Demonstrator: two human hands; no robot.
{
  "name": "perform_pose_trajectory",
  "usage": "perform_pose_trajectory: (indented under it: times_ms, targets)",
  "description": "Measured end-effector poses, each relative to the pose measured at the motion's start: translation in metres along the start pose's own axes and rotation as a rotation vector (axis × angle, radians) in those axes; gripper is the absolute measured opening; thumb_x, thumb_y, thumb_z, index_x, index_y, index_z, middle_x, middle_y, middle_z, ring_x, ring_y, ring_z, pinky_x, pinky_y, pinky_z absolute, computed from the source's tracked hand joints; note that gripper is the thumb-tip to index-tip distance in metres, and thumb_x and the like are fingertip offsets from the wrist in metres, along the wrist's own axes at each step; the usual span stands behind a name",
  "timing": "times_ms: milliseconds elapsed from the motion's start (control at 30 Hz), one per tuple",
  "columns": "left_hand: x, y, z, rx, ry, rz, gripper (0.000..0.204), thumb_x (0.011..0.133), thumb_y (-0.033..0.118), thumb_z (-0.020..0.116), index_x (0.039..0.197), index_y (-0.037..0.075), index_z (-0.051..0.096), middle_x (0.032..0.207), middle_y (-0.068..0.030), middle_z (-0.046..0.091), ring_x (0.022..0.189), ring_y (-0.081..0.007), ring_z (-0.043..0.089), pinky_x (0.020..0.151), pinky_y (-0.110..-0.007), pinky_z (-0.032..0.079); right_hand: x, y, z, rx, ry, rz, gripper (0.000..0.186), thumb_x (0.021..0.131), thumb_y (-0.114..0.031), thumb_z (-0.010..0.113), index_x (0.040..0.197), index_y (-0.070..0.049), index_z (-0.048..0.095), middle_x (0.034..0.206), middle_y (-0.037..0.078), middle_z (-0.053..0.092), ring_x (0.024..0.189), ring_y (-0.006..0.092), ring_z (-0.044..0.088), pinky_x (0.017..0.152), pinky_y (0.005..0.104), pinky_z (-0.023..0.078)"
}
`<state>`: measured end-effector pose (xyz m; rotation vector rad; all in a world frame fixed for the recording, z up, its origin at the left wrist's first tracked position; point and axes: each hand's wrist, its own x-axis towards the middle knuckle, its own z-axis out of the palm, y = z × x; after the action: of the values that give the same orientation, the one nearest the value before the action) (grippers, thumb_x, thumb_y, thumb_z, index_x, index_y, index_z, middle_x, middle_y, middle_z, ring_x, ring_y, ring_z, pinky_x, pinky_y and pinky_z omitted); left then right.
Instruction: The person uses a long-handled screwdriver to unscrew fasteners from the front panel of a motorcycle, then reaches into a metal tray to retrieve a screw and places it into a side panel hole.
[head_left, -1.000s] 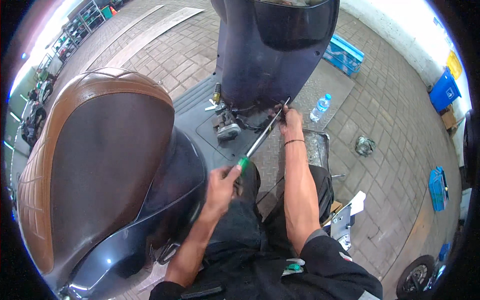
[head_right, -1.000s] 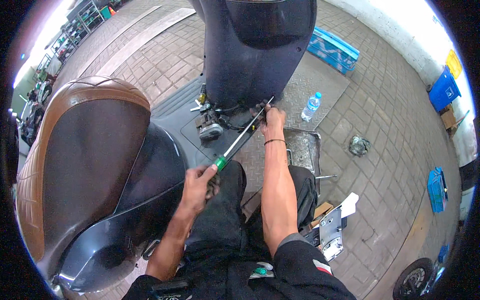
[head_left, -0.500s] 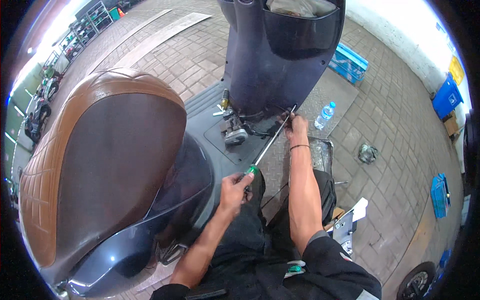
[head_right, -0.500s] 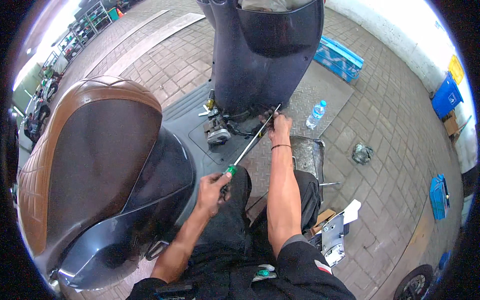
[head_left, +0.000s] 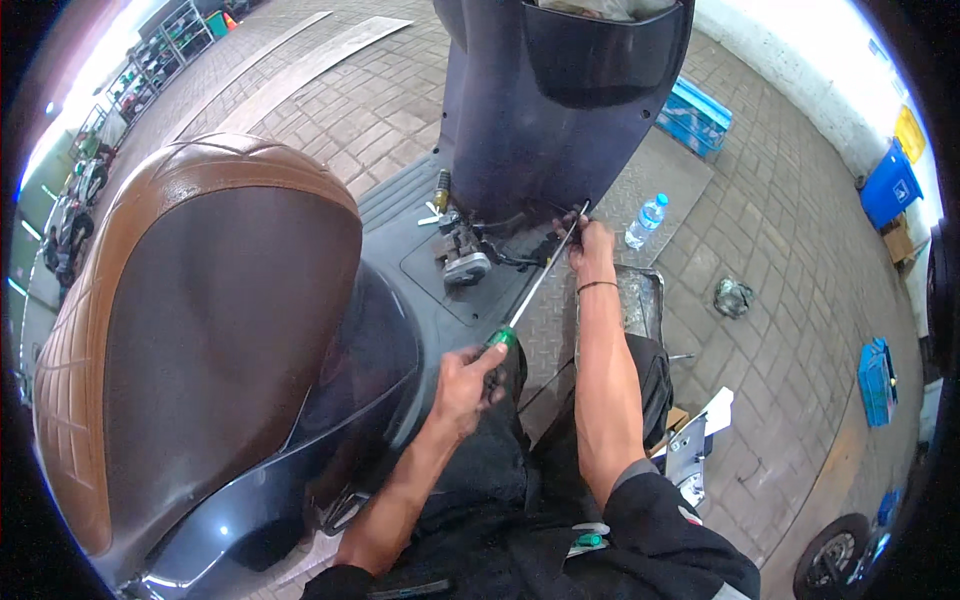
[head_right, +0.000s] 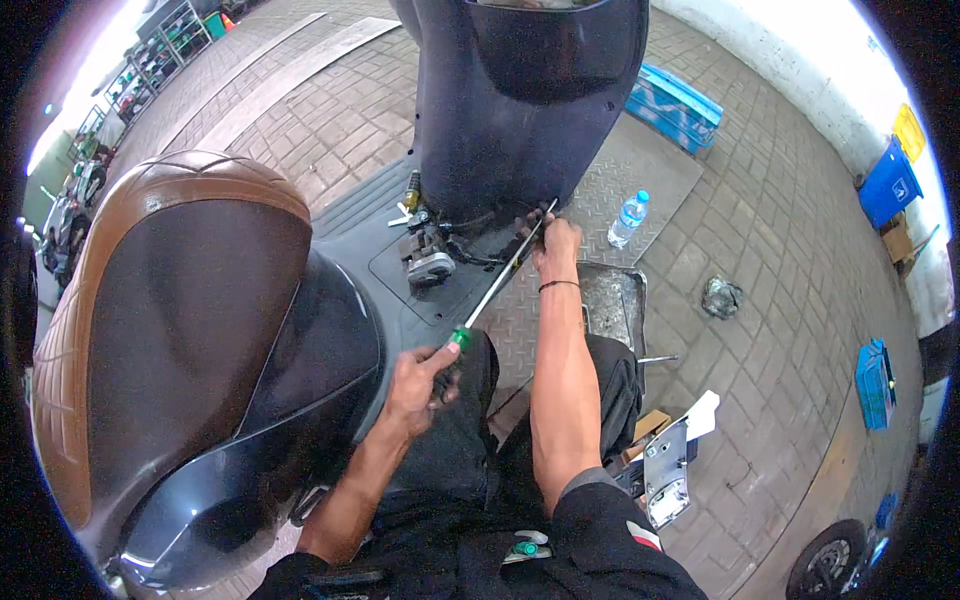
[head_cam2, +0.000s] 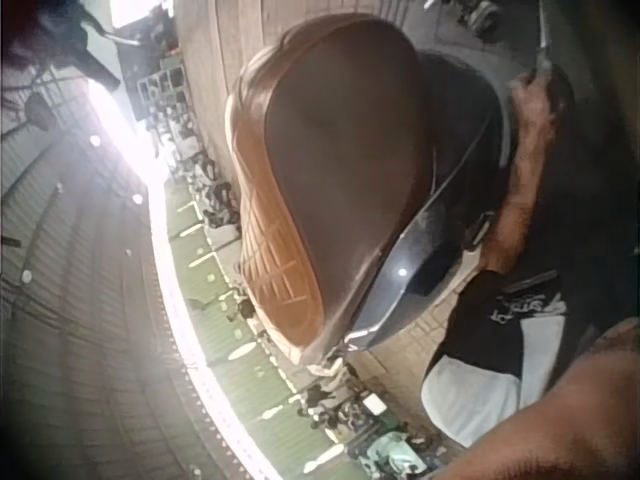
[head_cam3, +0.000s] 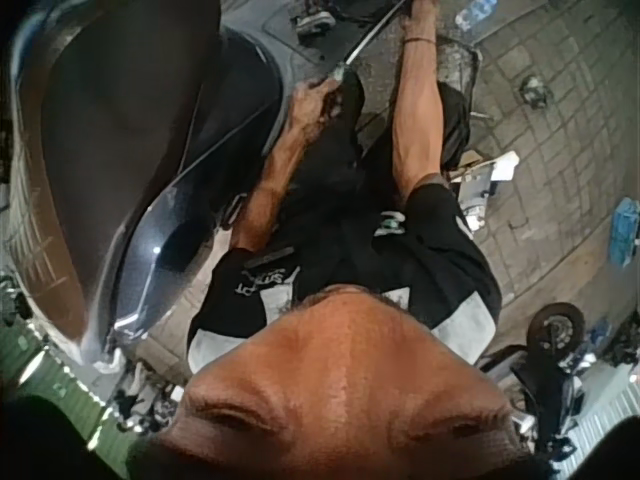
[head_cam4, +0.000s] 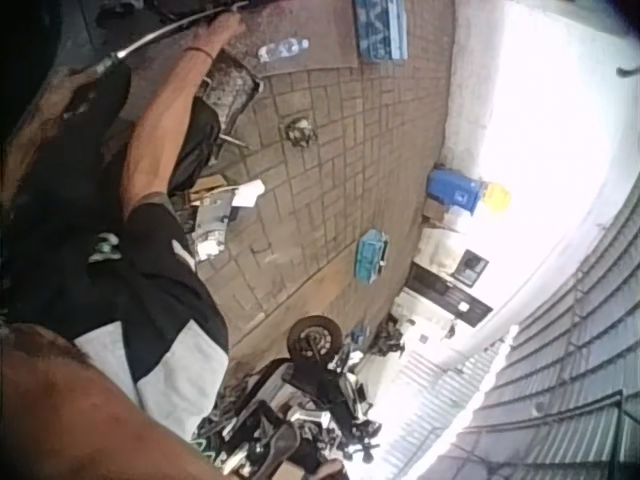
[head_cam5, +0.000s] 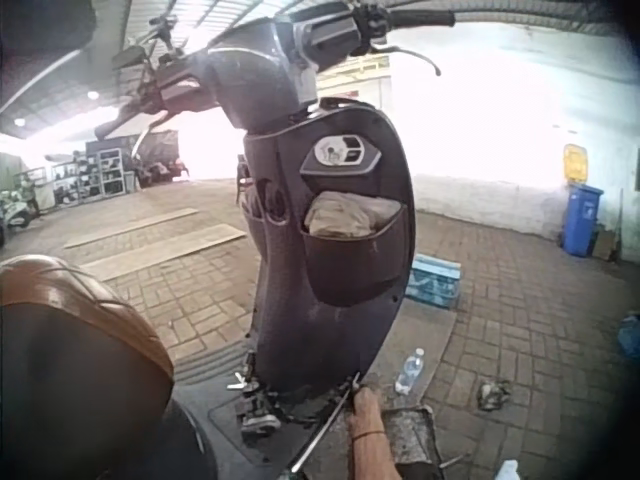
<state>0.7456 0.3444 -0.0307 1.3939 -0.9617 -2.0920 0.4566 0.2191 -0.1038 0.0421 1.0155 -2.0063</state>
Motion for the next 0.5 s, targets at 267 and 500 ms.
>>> perform_pose_trajectory:
  times_ms: [267,500]
  targets:
    - [0.000,0.022,0.001,1.071,0.437,1.066,0.035,0.069,0.004,0.076,0.102,-0.002,0.066,0.089,-0.0197,0.061,0.080,-0.0409,0.064,0.069,-0.048,0.051,0.012,-0.004,-0.023,-0.518,-0.118,-0.275,0.025,0.097,-0.005,0.049,0.116,0.011,0.055,0.092,0.018,0.064,0.081,0.0305,0.067,0.076,0.0439,0.061]
    - [-0.014,0.100,0.011,0.885,0.401,1.297,0.044,0.064,0.005,0.084,0.103,-0.001,0.066,0.093,-0.0200,0.065,0.084,-0.0386,0.066,0.072,-0.045,0.051,-0.187,-0.070,0.062,-1.275,-0.766,-0.880,0.078,0.074,0.006,0.065,0.147,-0.002,0.039,0.145,0.023,0.045,0.133,0.0371,0.047,0.110,0.0432,0.040]
